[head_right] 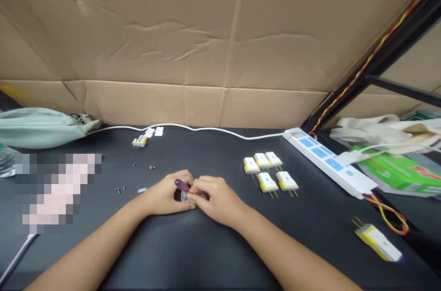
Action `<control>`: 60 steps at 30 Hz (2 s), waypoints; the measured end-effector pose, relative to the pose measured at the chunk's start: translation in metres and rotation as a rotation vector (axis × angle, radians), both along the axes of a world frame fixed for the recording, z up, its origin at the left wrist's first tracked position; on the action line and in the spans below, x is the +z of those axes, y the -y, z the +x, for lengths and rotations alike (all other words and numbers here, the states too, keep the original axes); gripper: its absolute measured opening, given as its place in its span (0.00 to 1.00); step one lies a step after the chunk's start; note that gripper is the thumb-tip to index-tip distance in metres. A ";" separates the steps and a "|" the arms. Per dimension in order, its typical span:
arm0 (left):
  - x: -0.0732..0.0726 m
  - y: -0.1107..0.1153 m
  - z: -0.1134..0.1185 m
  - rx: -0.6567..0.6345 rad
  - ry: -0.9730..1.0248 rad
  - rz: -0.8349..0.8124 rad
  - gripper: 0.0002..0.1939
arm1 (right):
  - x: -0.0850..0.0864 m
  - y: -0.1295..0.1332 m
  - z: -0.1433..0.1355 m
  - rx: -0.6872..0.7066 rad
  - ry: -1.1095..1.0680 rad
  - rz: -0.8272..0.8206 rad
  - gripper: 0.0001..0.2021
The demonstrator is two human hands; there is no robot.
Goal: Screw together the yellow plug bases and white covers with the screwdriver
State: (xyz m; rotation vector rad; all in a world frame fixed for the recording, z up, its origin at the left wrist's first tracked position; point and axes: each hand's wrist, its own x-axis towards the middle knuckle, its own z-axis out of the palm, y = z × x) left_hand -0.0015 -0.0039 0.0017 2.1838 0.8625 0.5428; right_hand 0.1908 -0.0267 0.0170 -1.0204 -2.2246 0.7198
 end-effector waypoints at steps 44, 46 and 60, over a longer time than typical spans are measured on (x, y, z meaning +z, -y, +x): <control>0.009 -0.038 -0.070 0.285 -0.358 0.317 0.12 | -0.005 -0.020 0.017 -0.363 -0.686 -0.393 0.58; 0.007 -0.040 -0.071 0.260 -0.361 0.308 0.11 | -0.004 -0.020 0.016 -0.366 -0.693 -0.390 0.57; 0.010 -0.007 -0.012 0.201 -0.043 0.097 0.09 | 0.008 0.000 0.003 -0.451 -0.859 -0.235 0.32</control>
